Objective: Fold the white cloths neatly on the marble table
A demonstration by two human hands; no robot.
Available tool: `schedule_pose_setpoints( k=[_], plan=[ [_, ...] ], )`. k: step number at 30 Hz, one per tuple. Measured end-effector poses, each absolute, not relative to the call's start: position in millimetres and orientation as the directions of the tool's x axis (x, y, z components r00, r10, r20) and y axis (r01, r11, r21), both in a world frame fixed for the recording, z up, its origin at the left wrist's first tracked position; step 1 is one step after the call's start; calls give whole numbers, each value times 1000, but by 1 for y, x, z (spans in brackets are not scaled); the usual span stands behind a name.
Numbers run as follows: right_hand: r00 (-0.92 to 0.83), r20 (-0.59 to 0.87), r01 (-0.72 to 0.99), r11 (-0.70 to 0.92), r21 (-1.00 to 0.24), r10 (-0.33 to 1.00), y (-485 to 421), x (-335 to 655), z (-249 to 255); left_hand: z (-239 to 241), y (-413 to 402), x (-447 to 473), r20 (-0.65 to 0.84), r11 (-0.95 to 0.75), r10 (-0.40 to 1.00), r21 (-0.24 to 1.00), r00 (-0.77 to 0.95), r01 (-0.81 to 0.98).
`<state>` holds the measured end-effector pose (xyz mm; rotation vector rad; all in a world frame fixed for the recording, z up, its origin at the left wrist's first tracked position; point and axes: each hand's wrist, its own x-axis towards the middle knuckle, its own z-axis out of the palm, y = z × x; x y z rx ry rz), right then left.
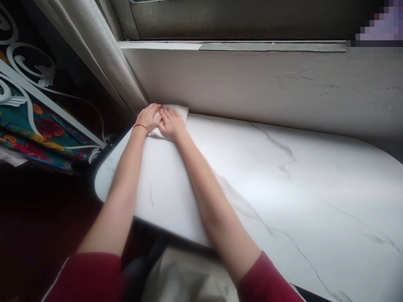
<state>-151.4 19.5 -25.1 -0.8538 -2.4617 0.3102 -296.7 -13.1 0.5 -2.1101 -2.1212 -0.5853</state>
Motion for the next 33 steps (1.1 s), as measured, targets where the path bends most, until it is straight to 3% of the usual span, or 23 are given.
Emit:
schedule_pose_setpoints(
  k=[24,33],
  plan=[
    [-767,358,459,845,-275,532,23,-111,-10,0,-23,-262,285,68,952,167,-114,984],
    [-773,324,528,836,-150,546,-40,-49,-12,5,-74,-211,251,-141,960,55,123,988]
  ],
)
